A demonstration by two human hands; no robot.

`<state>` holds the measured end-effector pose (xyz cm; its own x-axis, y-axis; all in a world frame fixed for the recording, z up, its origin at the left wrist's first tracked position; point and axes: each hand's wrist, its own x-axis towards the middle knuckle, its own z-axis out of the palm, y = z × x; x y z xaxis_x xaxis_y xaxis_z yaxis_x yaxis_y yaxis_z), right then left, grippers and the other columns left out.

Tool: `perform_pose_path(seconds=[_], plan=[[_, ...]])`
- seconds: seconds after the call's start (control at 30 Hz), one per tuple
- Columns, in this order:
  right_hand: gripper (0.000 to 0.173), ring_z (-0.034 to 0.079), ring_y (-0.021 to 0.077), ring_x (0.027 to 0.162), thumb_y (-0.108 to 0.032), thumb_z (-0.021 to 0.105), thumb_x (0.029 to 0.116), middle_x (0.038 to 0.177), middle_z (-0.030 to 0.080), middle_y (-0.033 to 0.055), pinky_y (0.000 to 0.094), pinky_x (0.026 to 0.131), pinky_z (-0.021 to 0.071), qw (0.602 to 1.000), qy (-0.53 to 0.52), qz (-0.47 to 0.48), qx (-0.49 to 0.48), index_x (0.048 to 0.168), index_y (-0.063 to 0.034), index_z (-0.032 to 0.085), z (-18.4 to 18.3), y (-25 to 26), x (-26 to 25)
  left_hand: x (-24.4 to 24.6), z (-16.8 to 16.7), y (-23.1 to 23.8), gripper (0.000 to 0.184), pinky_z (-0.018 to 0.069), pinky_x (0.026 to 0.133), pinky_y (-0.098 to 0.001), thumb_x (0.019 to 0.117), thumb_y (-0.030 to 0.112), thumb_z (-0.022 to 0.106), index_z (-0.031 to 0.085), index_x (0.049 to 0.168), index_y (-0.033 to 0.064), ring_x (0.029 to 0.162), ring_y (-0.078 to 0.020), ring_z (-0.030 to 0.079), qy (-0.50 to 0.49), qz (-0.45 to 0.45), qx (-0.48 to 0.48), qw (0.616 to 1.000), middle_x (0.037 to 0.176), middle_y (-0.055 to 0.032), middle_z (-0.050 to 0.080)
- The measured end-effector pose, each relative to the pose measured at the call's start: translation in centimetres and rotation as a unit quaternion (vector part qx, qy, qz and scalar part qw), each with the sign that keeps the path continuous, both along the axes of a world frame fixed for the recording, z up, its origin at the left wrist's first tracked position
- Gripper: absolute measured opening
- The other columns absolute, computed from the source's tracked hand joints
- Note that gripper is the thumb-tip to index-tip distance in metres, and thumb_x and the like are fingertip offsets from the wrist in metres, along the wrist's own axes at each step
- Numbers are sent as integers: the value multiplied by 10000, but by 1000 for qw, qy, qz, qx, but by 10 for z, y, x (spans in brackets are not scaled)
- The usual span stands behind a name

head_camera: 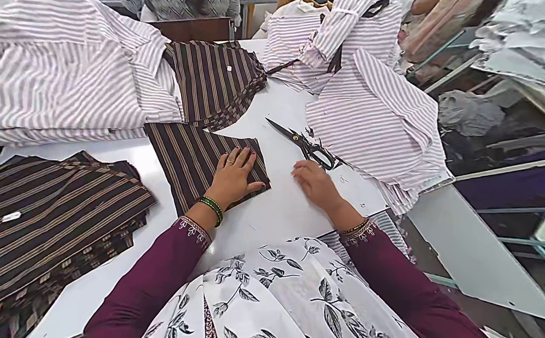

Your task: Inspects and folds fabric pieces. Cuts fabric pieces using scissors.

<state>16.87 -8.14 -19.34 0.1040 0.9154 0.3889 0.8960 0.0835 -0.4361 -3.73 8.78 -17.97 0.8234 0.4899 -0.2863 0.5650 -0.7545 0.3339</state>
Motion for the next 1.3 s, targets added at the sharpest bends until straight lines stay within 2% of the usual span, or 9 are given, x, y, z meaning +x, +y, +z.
perform_pose_path(seconds=[0.13, 0.2, 0.33, 0.53, 0.63, 0.7, 0.73, 1.0, 1.3], plan=[[355, 568, 454, 1272, -4, 524, 1010, 1355, 578, 301, 583, 1051, 459, 964, 30, -214, -157, 1351, 70, 590, 24, -2, 23, 14, 13, 8, 976, 177, 1194, -629, 871, 723, 618, 308, 1624, 186, 1570, -344, 154, 39, 10, 2, 999, 1704, -100, 209], [423, 567, 462, 1262, -65, 581, 1010, 1359, 571, 305, 586, 1062, 442, 935, 36, -243, -255, 1415, 55, 546, 37, -2, 18, 12, 10, 9, 987, 173, 1187, -631, 855, 739, 620, 313, 1623, 201, 1572, -333, 148, 28, 13, 4, 1000, 1702, -86, 219], [411, 642, 350, 986, -254, 732, 944, 1053, 667, 213, 540, 900, 486, 869, 86, -268, -406, 1215, 40, 635, 64, 0, 3, -1, -11, 10, 976, 45, 1212, -665, 873, 802, 490, 337, 1617, 190, 1592, -343, 88, -43, 6, 30, 999, 1712, -91, 205], [293, 550, 88, 599, -21, 659, 886, 747, 562, 20, 276, 604, 500, 814, 378, -207, -390, 1143, 33, 530, 63, -49, -16, -1, -8, 15, 971, -6, 1207, -682, 856, 796, 520, 326, 1623, 232, 1595, -361, 34, -41, 9, 16, 999, 1726, -92, 147], [514, 520, -4, 516, -488, 780, 767, 655, 537, -110, 180, 515, 457, 768, 480, -121, -407, 993, -114, 510, 58, -96, -40, -1, -10, 16, 916, -15, 1200, -692, 899, 744, 523, 334, 1620, 211, 1593, -370, 38, -55, 16, 6, 998, 1723, -105, 153], [887, 516, -54, 616, -894, 679, 622, 755, 540, -137, 145, 576, 443, 743, 489, -63, -452, 1065, -144, 509, 62, -116, -50, -2, -12, 17, 874, -13, 1196, -697, 930, 714, 508, 339, 1618, 202, 1593, -372, 46, -64, 14, 7, 998, 1721, -107, 162], [988, 540, -63, 682, -949, 623, 598, 820, 557, -127, 145, 626, 465, 730, 489, -39, -476, 1134, -129, 502, 64, -123, -53, -3, -13, 17, 857, -7, 1196, -700, 940, 699, 509, 345, 1615, 198, 1591, -376, 53, -70, 11, 9, 997, 1719, -111, 169], [737, 469, -14, 631, -708, 620, 821, 782, 478, -73, 196, 600, 415, 744, 423, -62, -514, 1129, -58, 465, 71, -91, -79, -3, -13, 18, 939, -10, 1190, -711, 891, 725, 555, 340, 1616, 167, 1589, -387, 58, -72, 7, 6, 997, 1717, -128, 170], [685, 459, 12, 660, -638, 654, 862, 798, 459, -55, 218, 629, 412, 757, 399, -127, -503, 1136, -46, 446, 71, -65, -94, -3, -10, 18, 967, -19, 1194, -709, 872, 735, 581, 339, 1616, 166, 1590, -386, 46, -81, 15, -14, 996, 1717, -130, 166]])
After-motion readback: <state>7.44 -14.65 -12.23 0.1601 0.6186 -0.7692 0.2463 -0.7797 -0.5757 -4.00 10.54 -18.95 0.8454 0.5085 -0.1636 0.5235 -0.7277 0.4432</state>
